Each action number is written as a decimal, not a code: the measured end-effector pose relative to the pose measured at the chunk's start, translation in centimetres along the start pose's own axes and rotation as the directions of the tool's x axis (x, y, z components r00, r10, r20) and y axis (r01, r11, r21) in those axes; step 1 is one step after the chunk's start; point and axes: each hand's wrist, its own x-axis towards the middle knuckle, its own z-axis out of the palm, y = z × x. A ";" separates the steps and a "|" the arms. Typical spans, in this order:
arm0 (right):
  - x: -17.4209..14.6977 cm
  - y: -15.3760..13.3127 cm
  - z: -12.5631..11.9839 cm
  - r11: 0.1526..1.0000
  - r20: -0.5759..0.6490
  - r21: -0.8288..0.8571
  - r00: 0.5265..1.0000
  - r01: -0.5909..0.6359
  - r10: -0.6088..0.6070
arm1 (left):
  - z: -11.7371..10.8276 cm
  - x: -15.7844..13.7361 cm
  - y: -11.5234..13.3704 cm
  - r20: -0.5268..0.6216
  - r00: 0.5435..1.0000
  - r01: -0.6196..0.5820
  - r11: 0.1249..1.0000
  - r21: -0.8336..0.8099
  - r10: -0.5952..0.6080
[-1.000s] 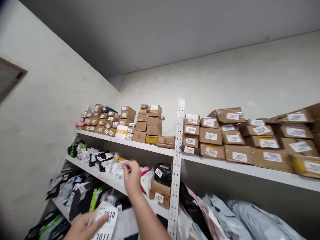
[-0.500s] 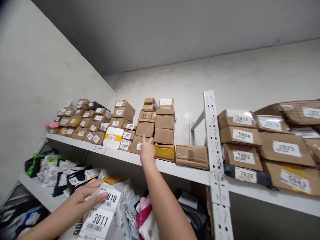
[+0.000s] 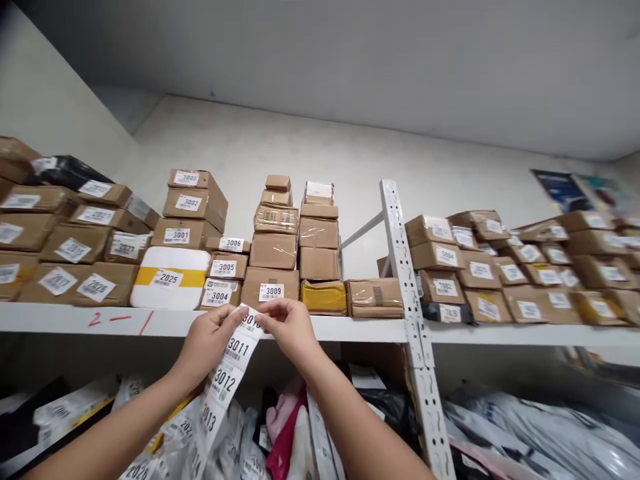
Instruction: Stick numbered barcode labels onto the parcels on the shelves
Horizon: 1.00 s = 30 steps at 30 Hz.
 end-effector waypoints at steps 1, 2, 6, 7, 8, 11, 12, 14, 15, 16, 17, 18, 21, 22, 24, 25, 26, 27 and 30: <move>0.2 0.0 0.2 1.000 -0.050 -0.023 0.999 0.018 -0.019 | 0.1 0.3 -0.2 -0.013 1.000 -0.008 1.000 -0.008 0.008; 0.3 0.0 0.4 0.998 -0.103 -0.046 0.993 0.044 -0.049 | 0.1 0.6 -0.5 0.001 1.000 0.008 0.998 -0.059 -0.008; 1.1 0.0 1.0 0.984 -0.214 -0.152 0.968 0.097 -0.128 | 0.6 1.8 -1.3 0.141 0.988 0.102 0.939 -0.328 -0.058; 1.2 -0.1 1.2 0.978 -0.211 -0.181 0.968 0.100 -0.138 | 0.8 2.0 -1.5 0.127 0.990 0.098 0.934 -0.345 -0.057; 1.3 -0.1 1.4 0.972 -0.206 -0.210 0.967 0.107 -0.151 | 1.1 2.3 -1.6 0.086 0.995 0.081 0.937 -0.339 -0.055; 1.4 -0.1 2.1 0.935 -0.201 -0.316 0.952 0.160 -0.231 | 1.8 3.1 -1.6 -0.065 0.995 0.051 0.947 -0.316 -0.075; 1.5 -0.1 2.3 0.906 -0.204 -0.379 0.938 0.189 -0.281 | 2.0 3.4 -1.4 -0.092 0.992 0.051 0.941 -0.333 -0.086; 2.0 -0.3 2.4 0.802 -0.191 -0.542 0.893 0.250 -0.408 | 2.3 3.8 -1.0 -0.054 0.993 0.074 0.908 -0.412 -0.106; 2.6 -0.6 2.3 0.735 -0.169 -0.619 0.867 0.277 -0.470 | 2.3 4.0 -0.8 0.000 0.994 0.096 0.882 -0.461 -0.108; 3.3 -0.9 2.0 0.671 -0.146 -0.680 0.841 0.296 -0.520 | 2.3 4.1 -0.7 0.061 0.993 0.120 0.858 -0.500 -0.103; 4.2 -1.3 1.6 0.625 -0.136 -0.717 0.818 0.308 -0.559 | 2.3 4.1 -0.6 0.114 0.988 0.146 0.843 -0.518 -0.102; 5.3 -1.9 1.0 0.599 -0.143 -0.737 0.794 0.313 -0.591 | 2.2 4.1 -0.5 0.155 0.982 0.169 0.846 -0.506 -0.104; 8.8 -3.9 -0.6 0.569 -0.162 -0.762 0.759 0.310 -0.631 | 2.2 4.0 -0.6 0.207 0.977 0.107 0.944 -0.311 -0.043; 9.8 -4.6 -1.0 0.549 -0.130 -0.780 0.781 0.300 -0.611 | 2.4 3.9 -0.6 0.213 0.977 0.023 0.973 -0.232 0.028; 11.3 -5.6 -1.3 0.447 -0.017 -0.853 0.840 0.271 -0.543 | 2.9 4.1 -0.7 0.226 0.956 -0.151 0.975 -0.162 0.185; 11.7 -5.9 -1.3 0.369 0.017 -0.898 0.857 0.239 -0.515 | 3.2 4.3 -0.8 0.233 0.945 -0.193 0.967 -0.168 0.229; 12.0 -6.1 -1.2 0.285 0.015 -0.940 0.858 0.187 -0.513 | 3.4 4.5 -0.9 0.240 0.941 -0.197 0.963 -0.185 0.239; 12.0 -6.1 -1.1 0.206 -0.008 -0.971 0.842 0.123 -0.540 | 3.6 4.6 -0.9 0.241 0.945 -0.176 0.964 -0.200 0.222; 11.4 -6.0 -1.0 0.058 0.014 -0.997 0.802 0.060 -0.597 | 3.3 4.3 -1.3 0.178 0.975 -0.101 0.980 -0.172 0.132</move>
